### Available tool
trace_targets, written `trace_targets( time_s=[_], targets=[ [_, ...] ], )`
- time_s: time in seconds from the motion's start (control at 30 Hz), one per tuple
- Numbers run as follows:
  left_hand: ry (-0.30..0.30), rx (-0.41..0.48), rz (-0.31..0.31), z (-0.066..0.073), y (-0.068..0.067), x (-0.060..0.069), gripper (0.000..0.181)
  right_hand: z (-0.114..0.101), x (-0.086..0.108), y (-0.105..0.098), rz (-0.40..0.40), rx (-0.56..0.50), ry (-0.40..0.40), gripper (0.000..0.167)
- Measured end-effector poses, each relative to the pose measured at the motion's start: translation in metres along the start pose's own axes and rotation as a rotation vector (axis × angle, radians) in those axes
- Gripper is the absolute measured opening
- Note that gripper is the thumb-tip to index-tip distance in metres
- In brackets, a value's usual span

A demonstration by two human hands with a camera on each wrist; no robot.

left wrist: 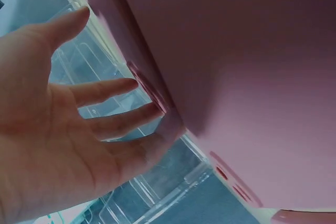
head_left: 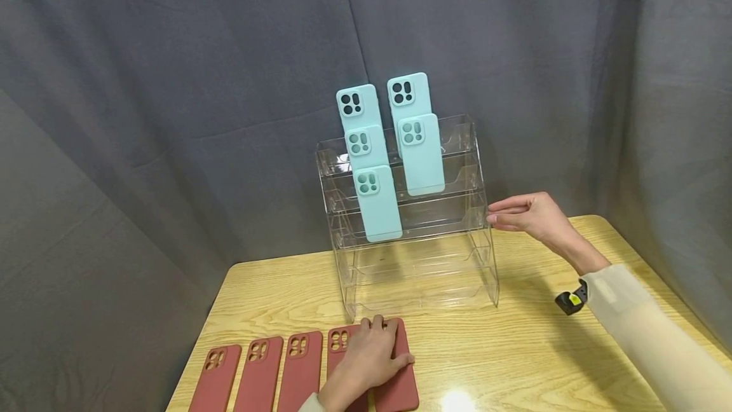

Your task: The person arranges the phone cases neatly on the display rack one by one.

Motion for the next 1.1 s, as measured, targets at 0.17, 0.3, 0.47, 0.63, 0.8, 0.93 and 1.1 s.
trace_targets(
  time_s=[0.17,0.3,0.47,0.63,0.8,0.93,1.1],
  targets=[
    [-0.022,0.0,-0.039,0.002,0.003,-0.004,0.077,0.0,-0.001,0.0,-0.005,0.031,0.003,0.053],
    [-0.027,0.008,-0.048,0.004,0.004,-0.006,0.079,0.001,0.0,0.0,-0.008,0.006,0.012,0.053],
    [-0.043,0.013,-0.054,0.005,0.005,-0.009,0.081,0.0,-0.001,0.0,-0.008,-0.025,0.013,0.052],
    [-0.058,0.003,-0.062,0.006,0.008,-0.012,0.084,0.0,-0.001,0.0,-0.012,-0.007,0.011,0.052],
    [-0.07,-0.005,-0.063,0.009,0.01,-0.014,0.084,0.001,-0.001,0.0,-0.01,0.016,0.012,0.051],
    [-0.089,-0.005,-0.061,0.012,0.008,-0.014,0.084,0.001,-0.002,0.0,-0.012,0.024,0.009,0.05],
    [-0.119,0.024,-0.057,0.013,0.006,-0.014,0.08,0.001,-0.003,0.0,-0.008,0.049,0.012,0.049]
  ],
)
Point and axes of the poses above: each hand's wrist, its own x-axis away from the middle knuckle, its own y-axis out of the palm, z = x × y, the point moved 8 cm from there along -x, towards the middle knuckle, and after that the axes turned 9 degrees about x, right-handed, at the moved point
